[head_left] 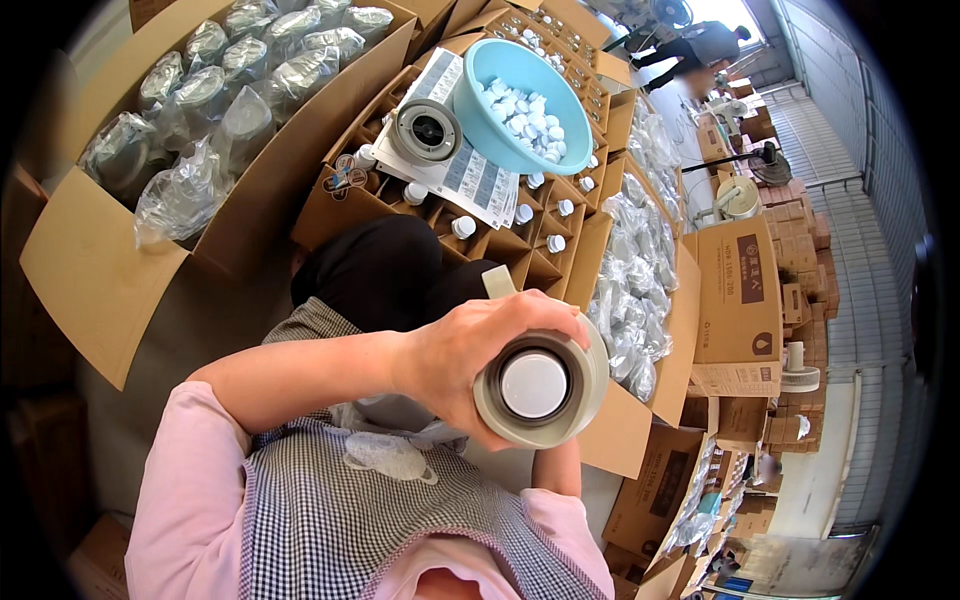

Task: The person assembles a cylindrical kitchen appliance by inserting a metal inner pot, a grey filter ring, and a white lid into a beige outer container. The person then places the assembled unit into a plastic bag and sets it into a cardboard box.

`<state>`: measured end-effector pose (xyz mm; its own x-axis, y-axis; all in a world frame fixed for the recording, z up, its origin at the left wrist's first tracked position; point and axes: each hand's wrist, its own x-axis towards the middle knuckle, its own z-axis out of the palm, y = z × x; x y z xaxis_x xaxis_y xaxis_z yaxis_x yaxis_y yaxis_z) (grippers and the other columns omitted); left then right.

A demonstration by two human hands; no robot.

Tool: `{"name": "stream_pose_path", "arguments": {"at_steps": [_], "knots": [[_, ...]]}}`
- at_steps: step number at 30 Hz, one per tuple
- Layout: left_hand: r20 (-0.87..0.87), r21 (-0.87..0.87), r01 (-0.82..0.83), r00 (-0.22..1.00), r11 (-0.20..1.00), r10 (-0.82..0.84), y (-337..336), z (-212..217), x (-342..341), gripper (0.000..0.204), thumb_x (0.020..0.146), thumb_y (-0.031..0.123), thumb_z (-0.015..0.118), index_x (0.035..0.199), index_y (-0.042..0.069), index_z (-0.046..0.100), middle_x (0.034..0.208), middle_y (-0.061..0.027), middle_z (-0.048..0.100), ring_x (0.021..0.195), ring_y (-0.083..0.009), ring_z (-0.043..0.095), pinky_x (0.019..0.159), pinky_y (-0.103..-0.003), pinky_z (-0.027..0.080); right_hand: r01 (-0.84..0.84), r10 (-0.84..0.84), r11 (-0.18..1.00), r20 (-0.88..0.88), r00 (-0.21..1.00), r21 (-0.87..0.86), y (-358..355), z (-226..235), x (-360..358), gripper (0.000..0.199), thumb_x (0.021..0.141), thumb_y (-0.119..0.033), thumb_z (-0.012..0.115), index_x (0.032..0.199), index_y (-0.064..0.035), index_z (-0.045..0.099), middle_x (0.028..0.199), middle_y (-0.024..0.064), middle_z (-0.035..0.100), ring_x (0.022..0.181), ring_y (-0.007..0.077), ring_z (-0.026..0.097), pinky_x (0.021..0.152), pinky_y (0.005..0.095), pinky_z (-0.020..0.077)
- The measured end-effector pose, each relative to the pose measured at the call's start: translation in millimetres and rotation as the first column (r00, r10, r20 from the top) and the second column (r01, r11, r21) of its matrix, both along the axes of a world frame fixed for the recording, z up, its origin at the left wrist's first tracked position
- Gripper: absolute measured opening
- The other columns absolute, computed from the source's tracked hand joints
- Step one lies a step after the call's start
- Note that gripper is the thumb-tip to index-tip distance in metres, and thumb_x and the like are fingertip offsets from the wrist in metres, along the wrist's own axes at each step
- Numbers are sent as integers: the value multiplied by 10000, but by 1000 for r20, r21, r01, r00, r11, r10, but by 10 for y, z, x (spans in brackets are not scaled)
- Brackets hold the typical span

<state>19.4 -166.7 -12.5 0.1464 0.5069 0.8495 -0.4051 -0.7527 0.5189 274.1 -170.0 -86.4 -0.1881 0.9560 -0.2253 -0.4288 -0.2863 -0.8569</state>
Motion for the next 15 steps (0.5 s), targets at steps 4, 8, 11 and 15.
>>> {"name": "stream_pose_path", "arguments": {"at_steps": [4, 8, 11, 15], "knots": [[13, -68, -71, 997, 995, 72, -10, 30, 14, 917, 576, 195, 915, 1285, -13, 372, 1245, -207, 550, 1139, -297, 590, 971, -400, 470, -5, 5, 1000, -9, 1000, -6, 11, -19, 19, 493, 1010, -314, 467, 1400, -14, 444, 1363, 141, 543, 1230, 260, 548, 1047, 391, 463], [-10, -14, -242, 970, 970, 241, -57, 52, 24, 899, 590, 171, 923, 1277, -9, 373, 1278, -241, 491, 1158, -322, 565, 945, -383, 476, -9, 8, 1000, -26, 1000, -8, 5, -49, 73, 491, 1008, -308, 474, 1401, -15, 443, 1364, 141, 543, 1230, 259, 547, 1049, 390, 462], [71, 7, -250, 966, 968, 249, -65, 12, 97, 824, 612, 169, 929, 1235, -4, 418, 1277, -246, 498, 1131, -330, 574, 931, -387, 481, -30, 29, 999, -33, 999, -15, 34, -83, 120, 490, 1007, -304, 478, 1401, -15, 442, 1365, 140, 542, 1231, 258, 547, 1050, 389, 462], [46, 20, -260, 965, 965, 259, -103, 21, 115, 751, 602, 167, 931, 1197, 3, 502, 1283, -275, 504, 1110, -345, 584, 916, -408, 485, -33, 28, 997, -81, 996, -64, 40, -244, 335, 488, 1006, -298, 485, 1402, -15, 442, 1366, 140, 541, 1232, 256, 546, 1051, 388, 461]]}}
